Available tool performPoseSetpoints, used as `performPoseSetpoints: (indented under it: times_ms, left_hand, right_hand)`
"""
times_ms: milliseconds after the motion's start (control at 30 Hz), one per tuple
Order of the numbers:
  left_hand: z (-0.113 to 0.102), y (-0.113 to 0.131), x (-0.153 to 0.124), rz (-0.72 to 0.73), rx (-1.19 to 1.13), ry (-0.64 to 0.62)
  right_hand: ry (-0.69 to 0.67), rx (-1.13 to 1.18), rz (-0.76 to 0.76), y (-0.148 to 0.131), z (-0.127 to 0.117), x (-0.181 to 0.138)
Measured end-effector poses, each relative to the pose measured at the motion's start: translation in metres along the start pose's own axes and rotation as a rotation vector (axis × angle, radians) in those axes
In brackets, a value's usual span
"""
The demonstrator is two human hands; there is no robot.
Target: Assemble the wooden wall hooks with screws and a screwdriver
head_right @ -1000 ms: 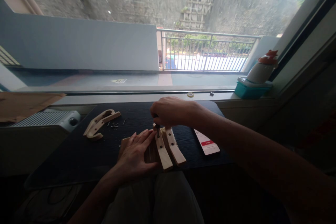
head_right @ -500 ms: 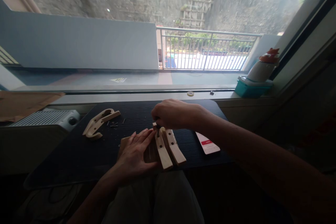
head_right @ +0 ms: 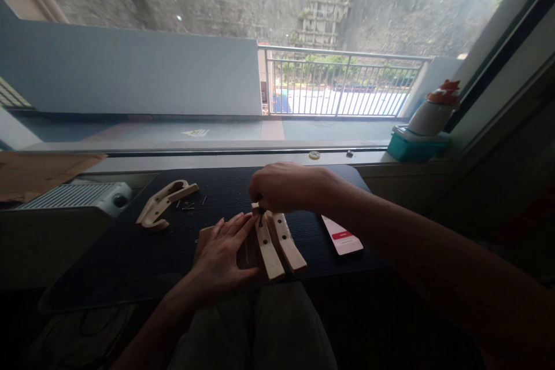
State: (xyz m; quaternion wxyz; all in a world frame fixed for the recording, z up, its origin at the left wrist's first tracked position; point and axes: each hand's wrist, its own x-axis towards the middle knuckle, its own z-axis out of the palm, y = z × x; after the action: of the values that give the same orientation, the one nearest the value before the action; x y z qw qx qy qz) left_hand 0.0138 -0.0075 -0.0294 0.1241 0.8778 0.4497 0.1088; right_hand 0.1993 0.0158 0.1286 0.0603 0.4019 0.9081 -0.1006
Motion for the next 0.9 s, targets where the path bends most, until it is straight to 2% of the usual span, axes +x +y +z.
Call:
performPoseSetpoints:
  times_ms: [200,500,733,900]
  left_hand:
    - [-0.001,0.001,0.0,-0.002,0.006,0.0]
    - [0.002,-0.001,0.0,0.009,0.0,0.02]
    - [0.003,-0.002,0.001,0.001,0.011,0.023]
    - [0.002,-0.002,0.0,0.001,-0.005,0.023]
  right_hand:
    - [0.021,-0.011,-0.013,0.006,0.005,0.005]
    - [0.036,-0.05,0.052,0.0,0.006,0.008]
    - [0.015,-0.035,-0.003,-0.003,-0.004,0.005]
    - [0.013,-0.041,-0.035,-0.002,-0.002,0.005]
